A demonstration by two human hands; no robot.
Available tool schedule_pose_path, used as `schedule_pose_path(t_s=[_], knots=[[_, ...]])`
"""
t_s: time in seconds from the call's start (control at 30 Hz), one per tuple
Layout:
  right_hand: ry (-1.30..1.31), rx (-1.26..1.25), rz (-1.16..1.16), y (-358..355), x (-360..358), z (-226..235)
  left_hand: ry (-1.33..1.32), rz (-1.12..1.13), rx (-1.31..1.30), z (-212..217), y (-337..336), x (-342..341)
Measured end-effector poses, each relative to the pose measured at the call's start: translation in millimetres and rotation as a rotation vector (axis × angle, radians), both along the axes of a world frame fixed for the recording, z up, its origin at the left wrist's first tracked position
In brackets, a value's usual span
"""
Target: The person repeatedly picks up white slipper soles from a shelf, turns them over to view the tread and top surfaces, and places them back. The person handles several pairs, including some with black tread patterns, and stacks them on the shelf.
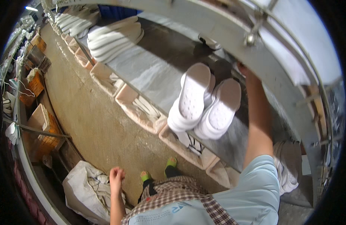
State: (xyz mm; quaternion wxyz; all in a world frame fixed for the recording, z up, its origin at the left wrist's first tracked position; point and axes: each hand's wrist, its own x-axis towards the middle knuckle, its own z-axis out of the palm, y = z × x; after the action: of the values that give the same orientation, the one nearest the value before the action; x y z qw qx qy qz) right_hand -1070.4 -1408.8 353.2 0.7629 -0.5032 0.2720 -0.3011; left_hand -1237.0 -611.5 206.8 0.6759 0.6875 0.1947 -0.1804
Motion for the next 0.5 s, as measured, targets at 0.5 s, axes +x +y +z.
schedule_pose_path(t_s=[0.5], knots=[[0.182, -0.115, 0.716, 492, -232, 72, -0.094, -0.165, -0.843, 126, -71, 47]])
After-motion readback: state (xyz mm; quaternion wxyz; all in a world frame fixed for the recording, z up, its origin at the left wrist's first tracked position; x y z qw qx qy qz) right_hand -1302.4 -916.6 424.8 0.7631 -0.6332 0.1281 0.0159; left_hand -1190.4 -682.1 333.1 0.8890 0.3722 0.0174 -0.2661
